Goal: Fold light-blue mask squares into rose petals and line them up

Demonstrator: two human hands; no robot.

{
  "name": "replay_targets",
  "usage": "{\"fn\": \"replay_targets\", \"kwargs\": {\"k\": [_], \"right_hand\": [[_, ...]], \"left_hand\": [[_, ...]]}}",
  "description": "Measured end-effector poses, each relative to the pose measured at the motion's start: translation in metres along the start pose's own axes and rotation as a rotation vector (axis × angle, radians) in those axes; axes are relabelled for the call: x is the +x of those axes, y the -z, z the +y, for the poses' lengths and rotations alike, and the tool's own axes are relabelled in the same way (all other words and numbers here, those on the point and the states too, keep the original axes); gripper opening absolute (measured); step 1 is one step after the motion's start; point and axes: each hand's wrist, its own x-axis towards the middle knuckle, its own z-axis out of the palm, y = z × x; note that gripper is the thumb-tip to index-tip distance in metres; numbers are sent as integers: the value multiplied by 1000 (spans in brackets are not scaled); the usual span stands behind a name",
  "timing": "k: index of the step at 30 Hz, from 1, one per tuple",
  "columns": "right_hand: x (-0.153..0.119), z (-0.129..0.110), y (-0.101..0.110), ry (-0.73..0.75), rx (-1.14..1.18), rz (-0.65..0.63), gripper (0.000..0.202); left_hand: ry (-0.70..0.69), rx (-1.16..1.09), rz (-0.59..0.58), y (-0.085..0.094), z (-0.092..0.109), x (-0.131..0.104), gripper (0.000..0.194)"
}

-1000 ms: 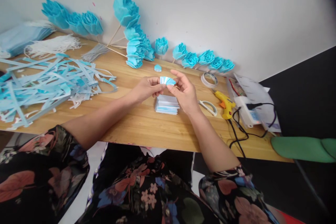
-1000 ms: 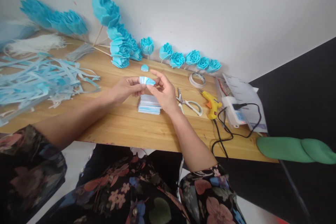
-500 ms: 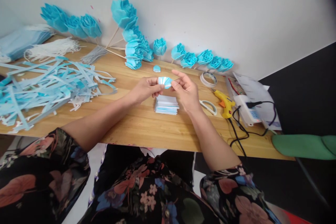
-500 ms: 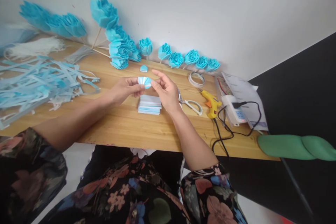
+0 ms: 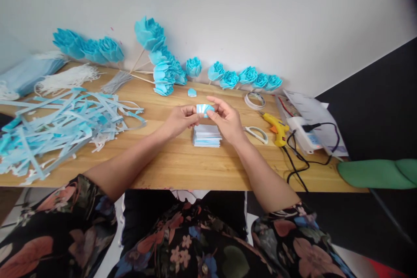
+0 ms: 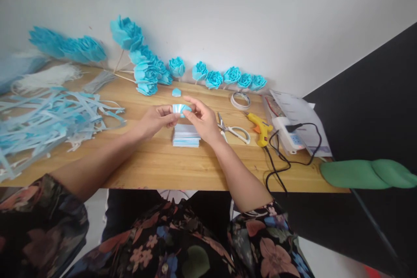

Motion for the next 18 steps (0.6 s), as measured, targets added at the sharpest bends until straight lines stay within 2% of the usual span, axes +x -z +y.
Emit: {"fn": "replay_targets", "kwargs": {"k": [10, 18], "right_hand": [[1, 1, 4, -22, 23, 13, 41], [0, -3, 1, -44, -7, -45, 49]], "left_hand": [[31, -59, 54, 4, -5, 4, 28], [19, 89, -11, 1, 3, 0, 23]]}}
